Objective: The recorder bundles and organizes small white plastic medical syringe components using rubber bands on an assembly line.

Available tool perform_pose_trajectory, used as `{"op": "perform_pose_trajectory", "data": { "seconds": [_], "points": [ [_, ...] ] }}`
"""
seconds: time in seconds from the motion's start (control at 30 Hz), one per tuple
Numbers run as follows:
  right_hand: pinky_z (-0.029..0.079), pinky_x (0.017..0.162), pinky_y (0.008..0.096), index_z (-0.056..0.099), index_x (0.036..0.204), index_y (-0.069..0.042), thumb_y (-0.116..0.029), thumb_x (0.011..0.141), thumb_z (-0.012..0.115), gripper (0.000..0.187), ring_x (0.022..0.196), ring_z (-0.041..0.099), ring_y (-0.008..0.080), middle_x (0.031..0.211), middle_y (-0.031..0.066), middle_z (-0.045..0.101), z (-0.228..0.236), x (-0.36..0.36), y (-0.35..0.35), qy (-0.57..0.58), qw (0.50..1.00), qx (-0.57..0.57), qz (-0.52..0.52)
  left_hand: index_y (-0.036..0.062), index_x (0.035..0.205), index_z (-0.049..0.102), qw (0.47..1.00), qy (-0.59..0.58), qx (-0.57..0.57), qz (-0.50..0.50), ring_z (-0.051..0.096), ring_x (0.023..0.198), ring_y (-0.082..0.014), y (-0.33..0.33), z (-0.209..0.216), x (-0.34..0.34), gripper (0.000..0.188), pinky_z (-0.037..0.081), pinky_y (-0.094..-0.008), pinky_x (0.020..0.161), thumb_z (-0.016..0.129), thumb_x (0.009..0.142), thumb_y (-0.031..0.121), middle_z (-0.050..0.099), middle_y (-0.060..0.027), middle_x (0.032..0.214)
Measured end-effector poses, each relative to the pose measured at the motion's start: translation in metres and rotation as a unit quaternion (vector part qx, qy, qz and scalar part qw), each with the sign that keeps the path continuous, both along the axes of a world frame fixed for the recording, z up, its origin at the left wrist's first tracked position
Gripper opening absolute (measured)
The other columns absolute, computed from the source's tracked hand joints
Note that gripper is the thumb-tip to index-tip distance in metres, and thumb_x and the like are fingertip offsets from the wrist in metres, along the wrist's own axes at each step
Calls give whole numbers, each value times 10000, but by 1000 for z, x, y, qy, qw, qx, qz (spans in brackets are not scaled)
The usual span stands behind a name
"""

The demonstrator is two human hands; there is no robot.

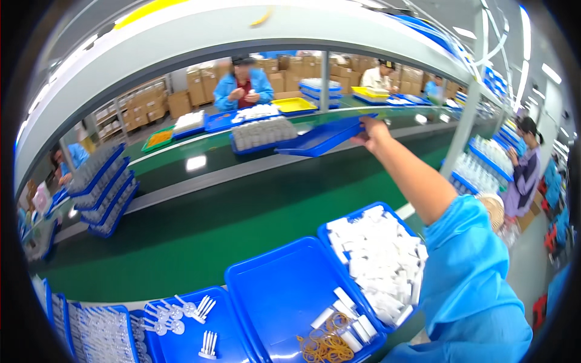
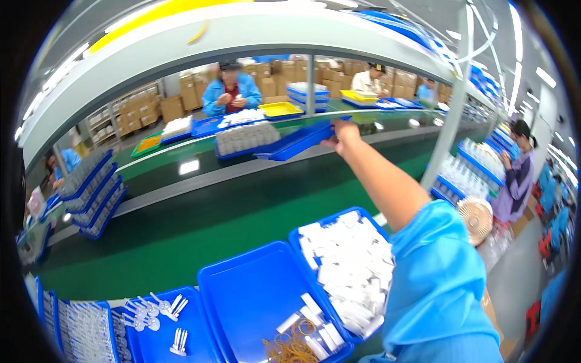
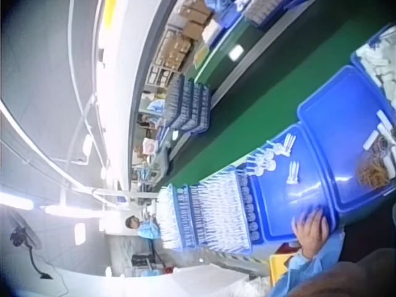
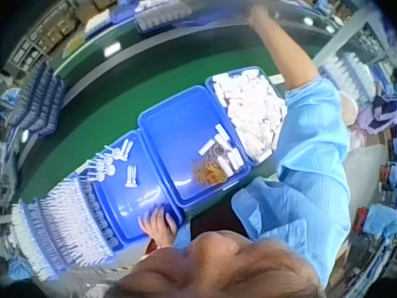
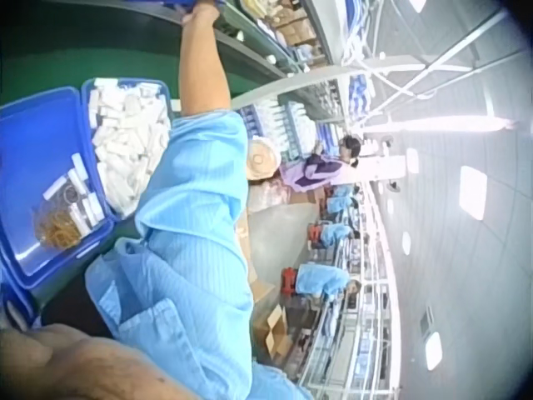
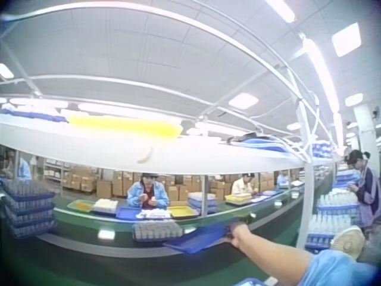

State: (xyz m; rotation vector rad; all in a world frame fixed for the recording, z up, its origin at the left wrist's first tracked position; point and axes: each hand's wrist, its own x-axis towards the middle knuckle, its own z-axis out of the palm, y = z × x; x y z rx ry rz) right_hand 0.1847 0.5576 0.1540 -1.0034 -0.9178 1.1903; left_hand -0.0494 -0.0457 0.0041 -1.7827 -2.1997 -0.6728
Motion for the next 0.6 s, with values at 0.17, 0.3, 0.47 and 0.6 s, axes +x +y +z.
{"op": "perform_pose_trajectory", "data": {
  "seconds": [0.17,0.3,0.47,0.6],
  "points": [
    [522,761,431,474,1068,-24,-173,857,516,262,929,586,290,1053,142,552,5,134,-131,58,995,72,31,80,997,604,1000,6,6,-10,528,1011,-282,-6,-2,3,244,269,-497,967,566,774,172,604,-63,1034],
    [459,863,443,461,1125,-33,-183,863,505,306,1014,549,258,1085,108,562,-54,234,-233,142,985,54,-85,73,990,605,1000,9,-8,-12,531,998,-288,-6,-3,6,242,284,-497,956,573,773,176,605,-70,1018],
    [465,850,443,499,1086,-55,-202,855,515,275,998,559,256,1056,109,588,-138,302,-311,194,966,11,-171,53,1001,596,996,-50,-65,-35,499,1026,-312,0,14,12,230,293,-464,958,554,794,145,589,-110,1019],
    [504,763,460,532,999,-71,-185,846,517,191,856,619,237,931,75,632,-171,322,-335,203,962,-3,-180,20,1011,578,994,-61,-77,-54,479,1035,-351,-2,18,10,237,291,-474,961,555,793,111,573,-141,1038]
  ]
}}
